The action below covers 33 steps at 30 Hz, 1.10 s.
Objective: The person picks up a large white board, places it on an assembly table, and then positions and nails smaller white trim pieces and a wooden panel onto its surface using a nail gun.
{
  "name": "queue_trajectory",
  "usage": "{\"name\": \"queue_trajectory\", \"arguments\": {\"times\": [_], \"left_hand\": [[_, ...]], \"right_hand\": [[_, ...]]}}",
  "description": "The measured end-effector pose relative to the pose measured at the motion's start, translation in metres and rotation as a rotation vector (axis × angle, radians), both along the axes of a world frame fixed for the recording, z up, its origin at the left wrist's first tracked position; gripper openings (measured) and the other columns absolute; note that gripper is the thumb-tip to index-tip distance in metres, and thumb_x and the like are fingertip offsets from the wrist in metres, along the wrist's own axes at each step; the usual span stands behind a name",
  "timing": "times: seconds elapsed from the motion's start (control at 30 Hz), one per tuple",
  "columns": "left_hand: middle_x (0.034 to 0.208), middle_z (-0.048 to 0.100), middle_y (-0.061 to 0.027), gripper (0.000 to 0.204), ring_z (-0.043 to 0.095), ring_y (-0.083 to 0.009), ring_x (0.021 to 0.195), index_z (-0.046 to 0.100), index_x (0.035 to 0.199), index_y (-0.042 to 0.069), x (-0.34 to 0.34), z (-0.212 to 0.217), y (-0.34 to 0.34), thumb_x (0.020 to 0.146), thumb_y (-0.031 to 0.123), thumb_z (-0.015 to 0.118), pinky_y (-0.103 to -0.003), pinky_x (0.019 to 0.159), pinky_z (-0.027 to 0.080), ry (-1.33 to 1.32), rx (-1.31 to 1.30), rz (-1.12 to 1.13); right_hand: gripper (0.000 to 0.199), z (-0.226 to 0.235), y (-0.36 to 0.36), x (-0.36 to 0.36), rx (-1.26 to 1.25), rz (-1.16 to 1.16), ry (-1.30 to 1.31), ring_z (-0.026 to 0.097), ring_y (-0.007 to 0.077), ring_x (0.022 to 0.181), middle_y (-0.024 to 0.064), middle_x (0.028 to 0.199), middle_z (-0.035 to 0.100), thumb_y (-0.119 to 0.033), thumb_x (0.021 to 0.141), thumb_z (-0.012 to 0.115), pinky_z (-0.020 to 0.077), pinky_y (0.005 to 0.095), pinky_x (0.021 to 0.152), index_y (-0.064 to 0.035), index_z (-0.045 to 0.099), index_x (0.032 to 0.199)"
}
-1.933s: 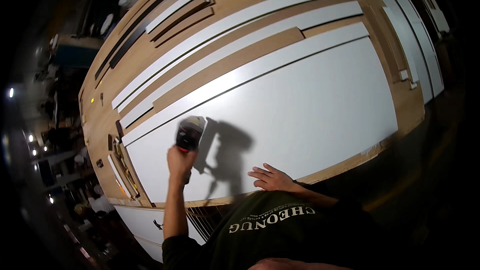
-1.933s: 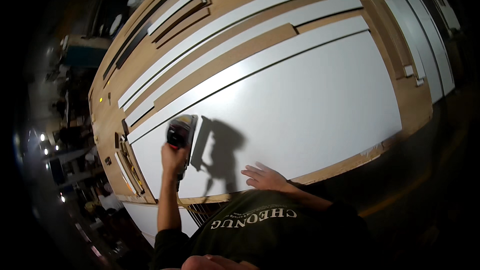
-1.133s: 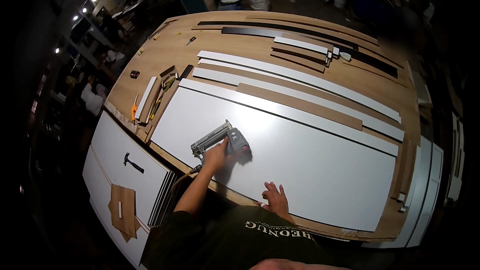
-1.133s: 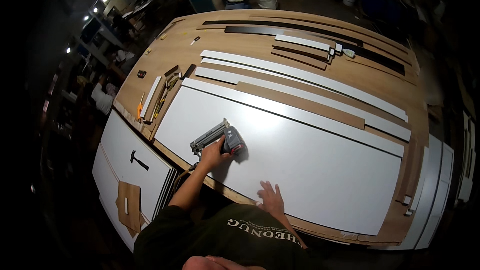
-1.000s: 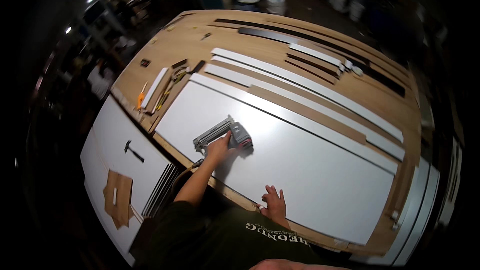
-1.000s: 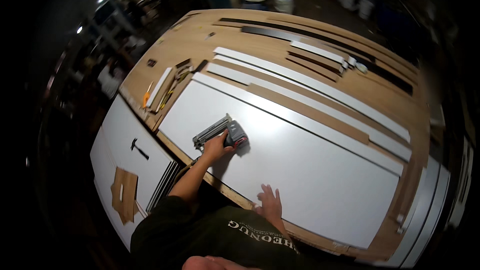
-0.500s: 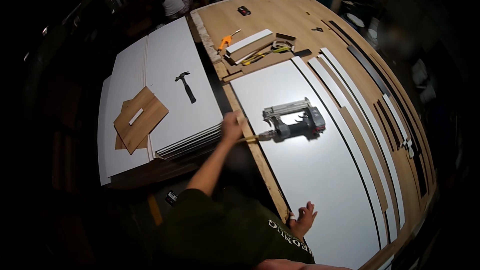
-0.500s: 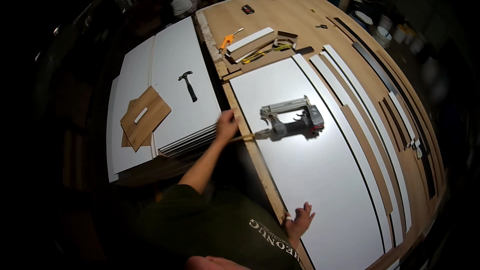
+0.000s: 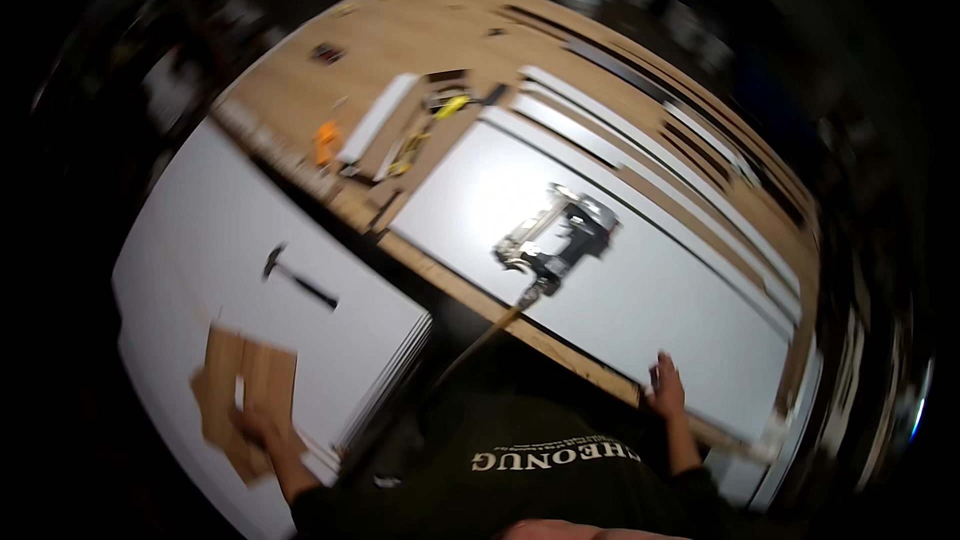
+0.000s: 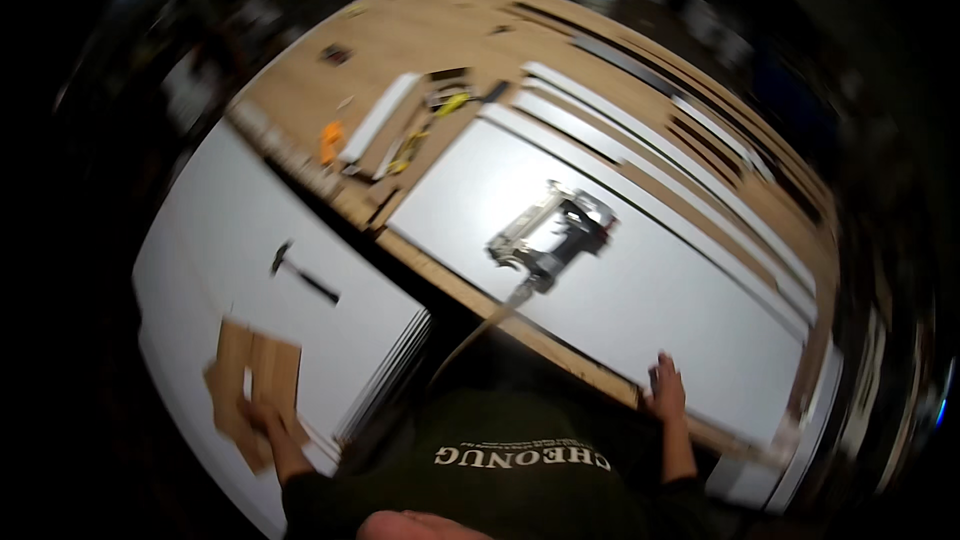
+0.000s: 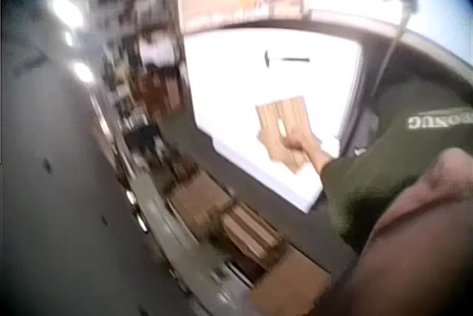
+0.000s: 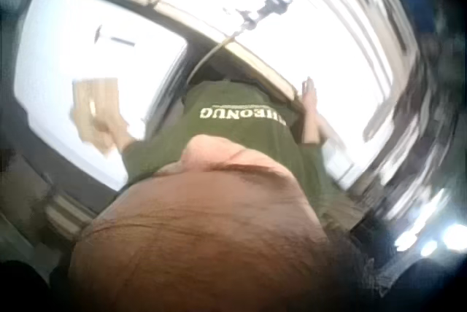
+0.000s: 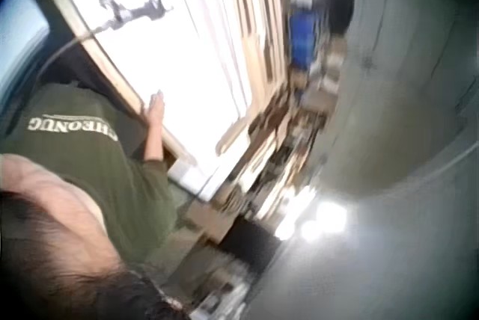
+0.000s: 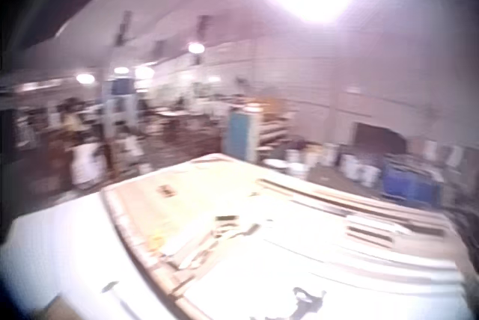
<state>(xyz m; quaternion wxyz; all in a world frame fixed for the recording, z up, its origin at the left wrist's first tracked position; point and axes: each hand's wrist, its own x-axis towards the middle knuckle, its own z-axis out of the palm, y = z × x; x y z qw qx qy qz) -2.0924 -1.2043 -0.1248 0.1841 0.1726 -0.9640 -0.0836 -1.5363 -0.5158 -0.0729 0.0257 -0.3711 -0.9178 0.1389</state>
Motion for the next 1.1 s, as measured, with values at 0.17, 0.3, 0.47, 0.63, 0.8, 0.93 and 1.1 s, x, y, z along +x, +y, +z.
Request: {"name": "queue_trajectory", "arguments": {"times": [0.17,0.3,0.47,0.63,0.8,0.93,1.1], "left_hand": [[0.126,0.052,-0.0218,0.047,0.049,-0.0409,0.118,0.047,0.133,0.003,-0.039,0.014,0.012,0.089,0.017,0.054,-0.044,0.101,0.040,-0.433,-0.033,0.054],[0.126,0.051,-0.0224,0.045,0.049,-0.0396,0.118,0.048,0.134,0.005,-0.032,0.067,0.035,0.092,0.019,0.049,-0.043,0.100,0.041,-0.557,-0.063,-0.067],[0.115,0.053,-0.0254,0.042,0.052,-0.0426,0.103,0.053,0.128,0.003,-0.084,0.052,0.052,0.090,0.019,0.055,-0.044,0.088,0.044,-0.222,0.171,-0.531],[0.101,0.054,-0.0260,0.038,0.052,-0.0420,0.090,0.057,0.121,0.001,-0.064,0.137,0.255,0.087,0.018,0.057,-0.047,0.079,0.042,-0.041,0.018,-1.143],[0.097,0.058,-0.0198,0.036,0.056,-0.0380,0.088,0.062,0.113,0.005,0.059,0.202,0.483,0.079,0.011,0.065,-0.046,0.076,0.045,0.058,0.198,-1.651],[0.091,0.058,-0.0118,0.032,0.056,-0.0289,0.083,0.062,0.111,0.010,0.192,0.211,0.598,0.080,0.015,0.060,-0.043,0.071,0.042,0.134,0.184,-2.080],[0.089,0.056,-0.0096,0.025,0.054,-0.0280,0.087,0.059,0.104,0.012,0.315,0.161,0.679,0.081,0.019,0.057,-0.041,0.071,0.039,0.015,0.040,-2.432]], "right_hand": [[0.037,0.040,-0.024,-0.026,-0.080,-0.303,-0.009,0.051,0.0352,0.117,0.0131,0.141,0.041,-0.002,0.069,0.065,0.0481,0.0416,0.090,-0.0106,0.053,0.104],[0.041,0.030,-0.029,-0.031,-0.047,-0.357,-0.004,0.048,0.0359,0.120,0.0129,0.141,0.041,-0.002,0.070,0.064,0.0483,0.0409,0.090,-0.0130,0.050,0.107],[0.041,0.031,-0.041,-0.048,0.023,-0.365,-0.071,0.048,0.0352,0.120,0.0134,0.138,0.044,-0.003,0.071,0.065,0.0473,0.0423,0.092,-0.0117,0.052,0.109],[0.049,0.046,-0.085,-0.119,-0.294,-0.316,0.452,0.049,0.0325,0.120,0.0162,0.132,0.049,-0.021,0.080,0.070,0.0418,0.0400,0.100,-0.0092,0.050,0.123],[0.061,0.087,-0.121,-0.172,-0.616,-0.092,0.382,0.054,0.0355,0.114,0.0195,0.124,0.055,-0.046,0.088,0.060,0.0420,0.0402,0.098,-0.0024,0.048,0.128],[0.055,0.103,-0.152,-0.129,-0.668,-0.156,0.332,0.055,0.0363,0.111,0.0191,0.124,0.057,-0.042,0.087,0.060,0.0432,0.0405,0.096,-0.0060,0.053,0.127],[0.050,0.066,-0.170,-0.059,-0.573,-0.447,0.320,0.060,0.0346,0.100,0.0170,0.115,0.061,-0.041,0.086,0.062,0.0484,0.0395,0.085,-0.0060,0.055,0.121]]}}
